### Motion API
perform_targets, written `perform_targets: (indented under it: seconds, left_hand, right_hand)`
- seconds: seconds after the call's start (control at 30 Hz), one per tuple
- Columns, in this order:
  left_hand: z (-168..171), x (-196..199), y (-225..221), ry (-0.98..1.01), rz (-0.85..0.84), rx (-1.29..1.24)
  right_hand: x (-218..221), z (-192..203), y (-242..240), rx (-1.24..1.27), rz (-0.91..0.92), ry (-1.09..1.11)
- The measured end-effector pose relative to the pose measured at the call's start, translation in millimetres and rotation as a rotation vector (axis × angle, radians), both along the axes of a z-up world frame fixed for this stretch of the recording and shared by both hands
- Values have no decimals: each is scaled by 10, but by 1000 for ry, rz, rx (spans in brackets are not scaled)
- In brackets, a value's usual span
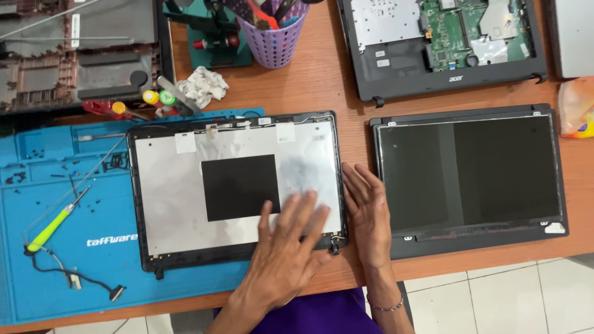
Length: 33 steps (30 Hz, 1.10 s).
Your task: The person organizes components on a laptop assembly by hand, routes internal cables along the frame, and presses onto the internal surfaces.
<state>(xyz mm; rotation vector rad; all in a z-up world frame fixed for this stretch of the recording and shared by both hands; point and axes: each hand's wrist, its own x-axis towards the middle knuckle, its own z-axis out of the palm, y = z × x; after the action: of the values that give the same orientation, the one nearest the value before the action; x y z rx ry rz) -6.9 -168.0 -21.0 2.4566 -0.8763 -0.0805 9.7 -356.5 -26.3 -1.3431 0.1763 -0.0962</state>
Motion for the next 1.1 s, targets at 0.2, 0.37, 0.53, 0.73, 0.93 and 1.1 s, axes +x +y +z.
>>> perform_targets:
  seconds: [0.2, 0.37, 0.53, 0.73, 0.93, 1.1]
  left_hand:
    - [-66, -101, -37, -67, 17, -43]
    - [-92, -107, 0, -42, 57, 37]
    - [-64, -190, 65, -88, 194, 71]
    - [-106, -375, 404, -56, 428, 177]
    - [-138, -459, 828, -105, 691, 217]
    - [-115, -489, 1000, 3, 910, 263]
  right_hand:
    - [9, 8, -13, -25, 9, -4]
    - [-2, -14, -16, 5, 9, -21]
    - [2, -2, 30, -258, -8, -20]
    - [2, -23, 109, -397, -8, -60]
    - [-1, -16, 124, -441, -8, -73]
    - [-3, -32, 129, -463, -12, -91]
